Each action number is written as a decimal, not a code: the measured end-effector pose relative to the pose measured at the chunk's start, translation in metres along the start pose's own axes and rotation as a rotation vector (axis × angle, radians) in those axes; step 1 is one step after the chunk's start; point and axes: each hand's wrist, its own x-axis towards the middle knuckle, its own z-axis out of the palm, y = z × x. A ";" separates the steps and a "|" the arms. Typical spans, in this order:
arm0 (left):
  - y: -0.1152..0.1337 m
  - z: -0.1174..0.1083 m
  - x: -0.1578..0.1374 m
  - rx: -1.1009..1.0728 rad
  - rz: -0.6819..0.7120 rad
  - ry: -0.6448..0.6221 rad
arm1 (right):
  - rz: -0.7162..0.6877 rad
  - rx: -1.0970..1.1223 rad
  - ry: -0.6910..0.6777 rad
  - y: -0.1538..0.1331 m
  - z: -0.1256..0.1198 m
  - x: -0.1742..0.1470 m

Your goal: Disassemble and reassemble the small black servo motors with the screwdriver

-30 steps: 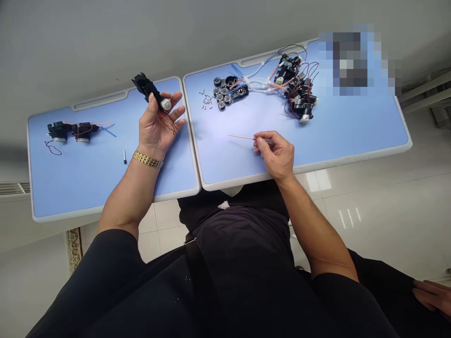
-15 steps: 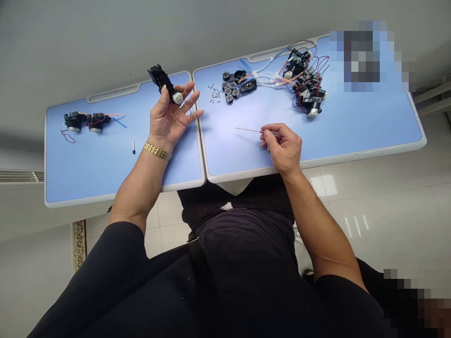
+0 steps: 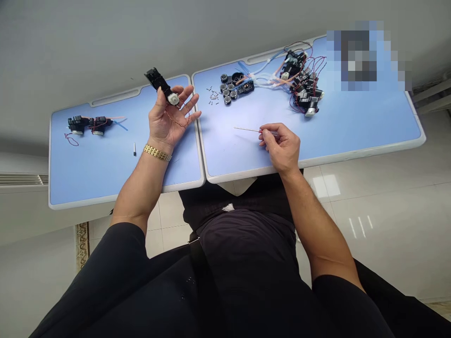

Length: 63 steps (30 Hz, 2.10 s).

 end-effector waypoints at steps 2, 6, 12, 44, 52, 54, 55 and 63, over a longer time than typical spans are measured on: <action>0.002 0.000 0.000 -0.026 -0.009 -0.001 | 0.010 0.001 0.004 -0.001 0.000 0.000; 0.004 -0.001 0.001 -0.038 0.001 0.055 | 0.022 -0.006 0.007 -0.002 0.000 0.001; 0.000 -0.002 0.002 -0.056 0.023 0.150 | 0.032 -0.001 -0.003 -0.003 -0.001 0.000; 0.005 0.014 -0.001 -0.115 -0.183 0.363 | 0.073 0.001 -0.014 -0.007 -0.003 -0.003; 0.005 0.016 -0.015 -0.167 -0.280 0.128 | 0.070 0.042 -0.040 -0.017 0.008 -0.001; 0.003 0.017 -0.018 -0.188 -0.297 0.106 | 0.045 0.092 -0.075 -0.027 0.018 -0.004; 0.002 0.017 -0.018 -0.194 -0.305 0.101 | 0.028 0.117 -0.094 -0.033 0.023 -0.006; 0.004 0.021 -0.023 -0.228 -0.320 0.116 | -0.124 0.172 -0.162 -0.063 0.050 -0.016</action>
